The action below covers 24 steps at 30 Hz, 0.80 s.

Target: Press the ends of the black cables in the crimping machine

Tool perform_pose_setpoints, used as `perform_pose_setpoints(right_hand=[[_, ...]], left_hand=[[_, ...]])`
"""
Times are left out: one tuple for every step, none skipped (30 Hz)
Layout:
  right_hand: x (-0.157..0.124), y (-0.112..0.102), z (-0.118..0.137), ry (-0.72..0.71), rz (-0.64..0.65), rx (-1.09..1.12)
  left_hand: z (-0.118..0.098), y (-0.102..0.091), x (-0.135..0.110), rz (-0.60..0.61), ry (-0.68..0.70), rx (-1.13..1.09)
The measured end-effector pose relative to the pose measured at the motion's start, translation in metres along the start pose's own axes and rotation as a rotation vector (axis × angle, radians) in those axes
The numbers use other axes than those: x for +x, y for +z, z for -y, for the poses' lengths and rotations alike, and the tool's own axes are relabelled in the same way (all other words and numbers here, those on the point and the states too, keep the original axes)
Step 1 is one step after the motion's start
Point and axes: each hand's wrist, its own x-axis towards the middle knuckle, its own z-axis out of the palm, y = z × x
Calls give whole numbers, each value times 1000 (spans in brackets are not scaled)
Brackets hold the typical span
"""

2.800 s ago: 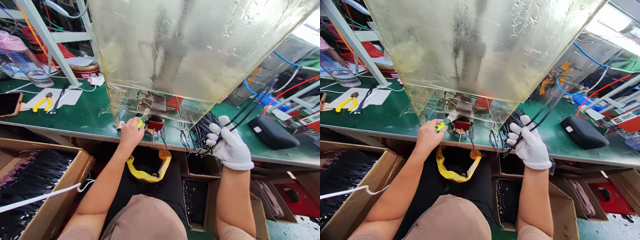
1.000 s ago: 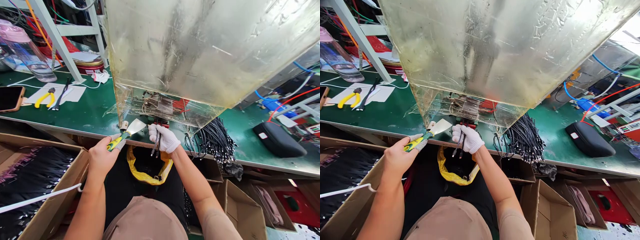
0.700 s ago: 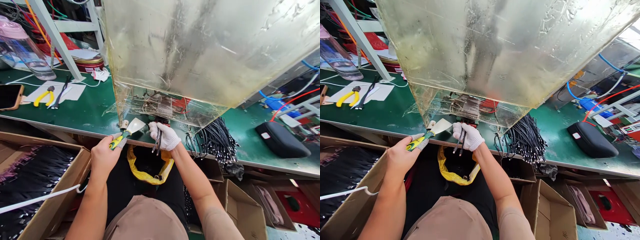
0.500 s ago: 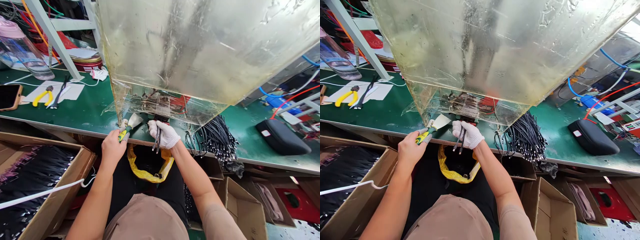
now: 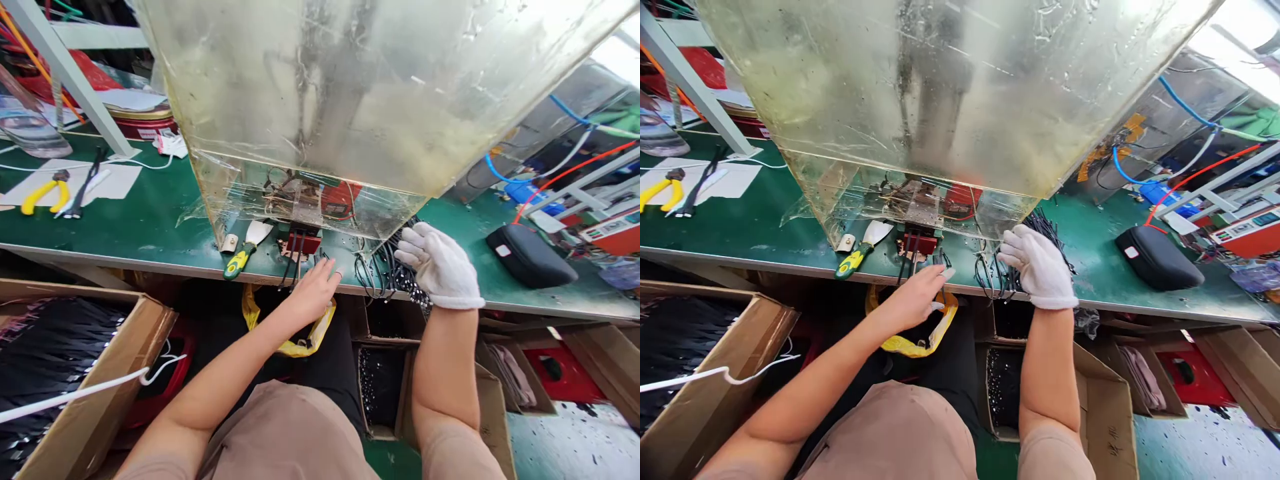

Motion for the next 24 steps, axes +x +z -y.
perform_pose_setpoints(right_hand=[[0, -10, 7, -40, -34, 1], [0, -19, 12, -77, -72, -2], [0, -30, 15, -111, -113, -9], [1, -40, 17, -142, -156, -22], [3, -51, 17, -168, -198, -48], [5, -61, 15, -189, -239, -100], [9, -71, 12, -202, -277, -188], [13, -79, 7, -201, -306, -319], [18, -86, 1, -184, -324, -494], [23, -90, -6, -153, -330, -702], [28, -91, -12, -109, -322, -928], [32, -90, -19, -57, -298, -1153], [36, -86, -25, -1, -268, -1363], [39, -81, -30, 54, -238, -1548], [41, -74, -33, 106, -217, -1699], [43, -67, -35, 149, -199, -1809], [43, -61, -34, 175, -187, -1875], [43, -56, -33, 182, -180, -1896], [43, -53, -30, 166, -180, -1872], [44, -51, -25, 130, -190, -1802], [44, -51, -21, 81, -215, -1691], [45, -52, -16, 34, -251, -1544], [47, -54, -11, -9, -284, -1354], [50, -57, -7, -40, -317, -1142]], left_hand=[[0, 13, 15, 68, -61, 78], [1, 26, 27, 97, -85, 106], [3, 36, 37, 118, -98, 126], [5, 45, 42, 132, -100, 135], [7, 52, 44, 142, -90, 134], [8, 58, 40, 155, -81, 135], [9, 62, 33, 170, -73, 136], [10, 66, 23, 185, -68, 136], [11, 70, 10, 203, -67, 137], [12, 74, -3, 222, -73, 139], [14, 78, -16, 242, -83, 141], [17, 82, -28, 263, -99, 144], [20, 85, -38, 284, -119, 145], [24, 87, -46, 305, -140, 143], [28, 87, -52, 322, -160, 137], [32, 84, -57, 334, -179, 124], [35, 80, -61, 339, -197, 105], [37, 72, -64, 335, -216, 84], [38, 62, -66, 328, -231, 66], [39, 51, -68, 300, -248, 36], [38, 37, -70, 242, -270, -16], [37, 24, -70, 150, -299, -90], [35, 11, -69, 27, -341, -180], [34, -1, -66, -120, -409, -286]])
